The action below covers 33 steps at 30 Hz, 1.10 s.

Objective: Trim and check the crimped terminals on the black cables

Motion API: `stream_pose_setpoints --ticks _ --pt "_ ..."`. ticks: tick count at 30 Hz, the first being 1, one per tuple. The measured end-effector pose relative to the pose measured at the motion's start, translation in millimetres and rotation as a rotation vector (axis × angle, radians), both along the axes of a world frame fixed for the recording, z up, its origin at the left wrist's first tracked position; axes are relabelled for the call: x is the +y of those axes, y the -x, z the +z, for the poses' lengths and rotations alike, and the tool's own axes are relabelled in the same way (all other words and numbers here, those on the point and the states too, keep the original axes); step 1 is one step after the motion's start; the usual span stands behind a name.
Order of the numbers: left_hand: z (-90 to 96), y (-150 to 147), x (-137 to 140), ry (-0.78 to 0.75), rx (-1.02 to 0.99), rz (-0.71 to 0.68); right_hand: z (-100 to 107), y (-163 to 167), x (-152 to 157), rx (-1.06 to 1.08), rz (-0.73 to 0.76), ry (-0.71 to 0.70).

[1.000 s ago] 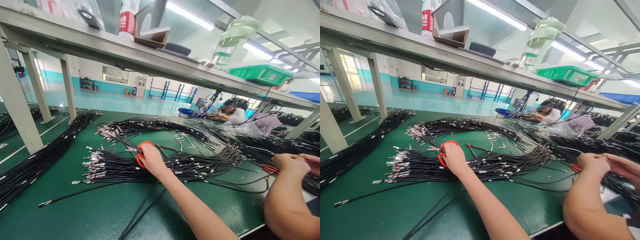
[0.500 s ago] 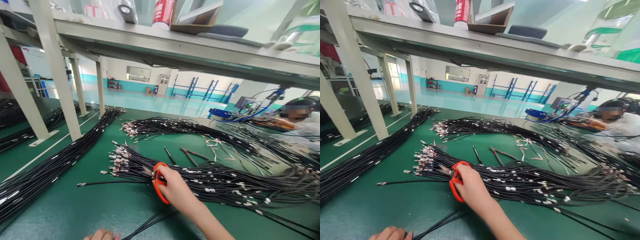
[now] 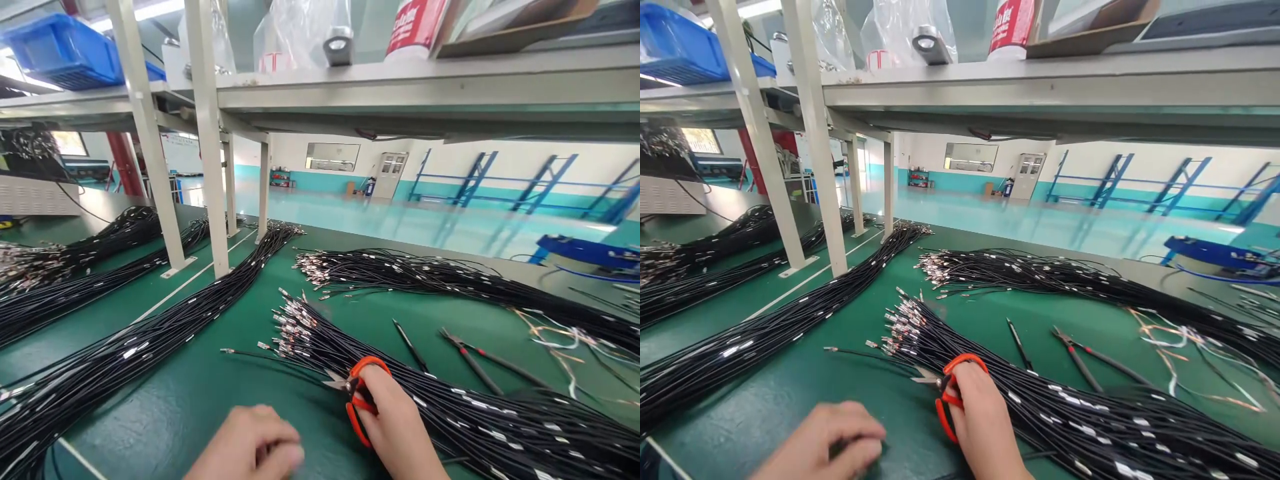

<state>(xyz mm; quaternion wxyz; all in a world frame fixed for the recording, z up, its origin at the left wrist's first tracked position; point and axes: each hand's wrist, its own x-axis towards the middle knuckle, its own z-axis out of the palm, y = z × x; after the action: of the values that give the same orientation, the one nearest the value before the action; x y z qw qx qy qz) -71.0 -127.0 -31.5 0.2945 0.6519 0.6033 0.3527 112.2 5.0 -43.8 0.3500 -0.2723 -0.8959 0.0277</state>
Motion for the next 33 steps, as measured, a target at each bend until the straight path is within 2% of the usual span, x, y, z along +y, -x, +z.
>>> stream_pose_setpoints --ticks 2,3,5,9,12,14,15,16,18,20,23,28,30,33 --pt "15.7 9 9 0.209 -0.476 0.175 3 -2 1 0.043 -0.045 0.024" --pt "20.7 12 14 0.253 -0.682 0.275 4 -3 1 0.058 -0.067 0.039" --pt "25.1 15 24 0.222 -0.976 0.411 5 -3 1 0.081 -0.093 0.07" --pt "27.3 12 45 -0.014 -1.179 0.525 3 -2 -1 0.11 -0.068 0.114" --pt "36.6 7 64 -0.153 -1.258 0.495 3 -2 -4 0.099 -0.008 0.197" --pt "45.3 2 75 -0.214 -1.257 0.39 7 -4 -6 0.08 0.039 0.342" --pt "49.0 -2 79 -0.191 -1.214 0.294 11 -6 -6 0.088 0.047 0.438" --pt "51.7 -7 81 -0.117 -1.145 0.171 16 -9 -6 0.125 0.035 0.535" --pt "53.2 -19 82 0.136 -0.953 -0.08 28 -17 -7 0.274 -0.016 0.706" --pt "50.1 -32 78 0.364 -0.767 -0.218 41 -24 -8 0.452 -0.025 0.833" --pt "42.8 -48 70 0.48 -0.609 -0.238 52 -30 -10 0.571 0.034 0.981" --pt "35.4 -55 70 0.586 -0.532 -0.239 50 -28 -12 0.531 -0.015 1.107" --pt "32.4 -55 72 0.57 -0.552 -0.201 47 -26 -12 0.532 -0.021 1.117" --pt "29.0 -56 74 0.448 -0.561 -0.135 43 -23 -10 0.557 -0.018 1.129"
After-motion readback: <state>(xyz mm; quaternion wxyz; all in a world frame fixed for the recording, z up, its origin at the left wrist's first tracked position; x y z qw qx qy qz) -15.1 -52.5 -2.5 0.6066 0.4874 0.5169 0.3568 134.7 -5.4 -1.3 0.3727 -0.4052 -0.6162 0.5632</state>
